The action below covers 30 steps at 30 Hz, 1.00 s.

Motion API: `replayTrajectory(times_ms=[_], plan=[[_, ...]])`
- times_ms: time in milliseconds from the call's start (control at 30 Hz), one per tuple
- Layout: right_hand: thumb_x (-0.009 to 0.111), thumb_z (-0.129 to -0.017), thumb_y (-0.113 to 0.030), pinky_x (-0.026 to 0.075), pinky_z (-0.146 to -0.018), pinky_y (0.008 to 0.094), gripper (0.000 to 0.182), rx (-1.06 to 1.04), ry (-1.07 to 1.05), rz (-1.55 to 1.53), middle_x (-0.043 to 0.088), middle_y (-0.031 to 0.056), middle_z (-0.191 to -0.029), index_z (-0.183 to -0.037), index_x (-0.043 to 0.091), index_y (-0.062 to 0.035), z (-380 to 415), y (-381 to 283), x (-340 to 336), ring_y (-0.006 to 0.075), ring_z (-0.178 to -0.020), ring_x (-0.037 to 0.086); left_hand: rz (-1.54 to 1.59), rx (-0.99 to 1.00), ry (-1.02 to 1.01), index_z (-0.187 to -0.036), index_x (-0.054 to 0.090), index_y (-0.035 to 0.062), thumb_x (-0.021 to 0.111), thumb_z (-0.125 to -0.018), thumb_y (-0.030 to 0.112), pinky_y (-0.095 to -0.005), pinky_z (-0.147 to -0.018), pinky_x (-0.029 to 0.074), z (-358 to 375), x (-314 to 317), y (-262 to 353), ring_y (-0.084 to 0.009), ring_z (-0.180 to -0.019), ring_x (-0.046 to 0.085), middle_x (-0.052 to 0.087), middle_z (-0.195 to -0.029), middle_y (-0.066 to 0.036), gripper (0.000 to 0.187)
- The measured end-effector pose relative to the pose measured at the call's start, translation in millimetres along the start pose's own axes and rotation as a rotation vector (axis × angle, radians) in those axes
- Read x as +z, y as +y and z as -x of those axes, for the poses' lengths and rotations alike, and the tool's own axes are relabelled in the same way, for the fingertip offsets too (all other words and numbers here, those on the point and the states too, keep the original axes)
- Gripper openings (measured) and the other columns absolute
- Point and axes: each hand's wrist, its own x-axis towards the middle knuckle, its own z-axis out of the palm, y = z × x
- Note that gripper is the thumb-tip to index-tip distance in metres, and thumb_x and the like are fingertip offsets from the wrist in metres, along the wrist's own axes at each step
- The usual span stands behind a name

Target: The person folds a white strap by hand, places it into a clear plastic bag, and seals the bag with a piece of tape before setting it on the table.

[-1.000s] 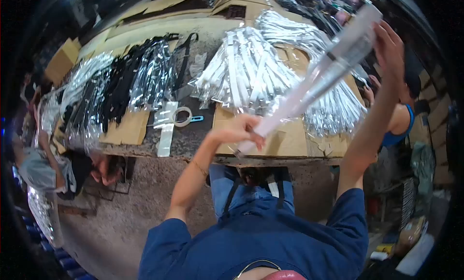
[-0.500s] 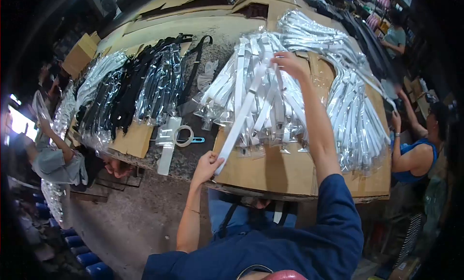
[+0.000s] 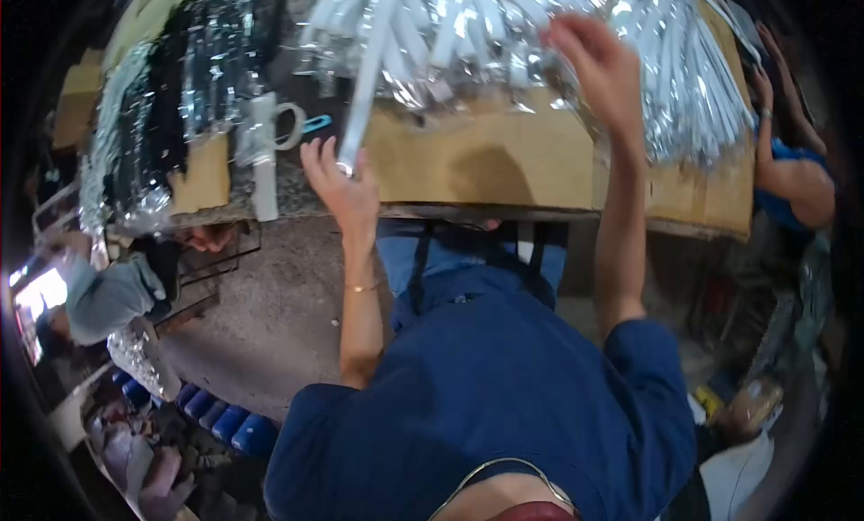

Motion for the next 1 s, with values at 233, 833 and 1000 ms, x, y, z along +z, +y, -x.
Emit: replayTrajectory(times_ms=[233, 833, 1000], plan=[[0.062, -0.089, -0.009, 0.047, -0.059, 0.0225, 0.013, 0.708, 0.106, -0.048, 0.067, 0.0047, -0.075, -0.093, 0.067, 0.0027, 277.9, 57.2, 8.3, 0.0083, -0.066, 0.060, 0.590, 0.168, -0.500, -0.081, 0.063, 0.0004, 0.068, -0.078, 0.001, -0.0358, -0.062, 0.051, 123.0, -10.7, 46.6, -0.0286, -0.067, 0.062, 0.064, -0.078, -0.013, 0.006], [0.056, -0.089, -0.012, 0.050, -0.057, 0.0443, 0.038, -0.049, -0.113, 0.549, 0.056, 0.0147, -0.076, -0.127, 0.055, -0.0169, 269.7, 86.5, 72.1, 0.0360, -0.065, 0.060, 0.310, 0.767, -0.530, -0.101, 0.060, 0.0014, 0.062, -0.078, 0.006, -0.0404, -0.093, 0.047, 70.4, 22.0, 27.6, -0.0340, -0.113, 0.054, 0.061, -0.106, -0.014, 0.024], [0.058, -0.089, -0.013, 0.050, -0.056, 0.0418, 0.031, -0.065, -0.140, 0.590, 0.057, 0.0135, -0.075, -0.120, 0.060, -0.0137, 268.1, 90.0, 72.9, 0.0329, -0.063, 0.061, 0.324, 0.744, -0.466, -0.102, 0.061, 0.0007, 0.064, -0.076, 0.001, -0.0412, -0.090, 0.050, 69.4, 15.6, 33.8, -0.0358, -0.112, 0.057, 0.063, -0.105, -0.014, 0.026]])
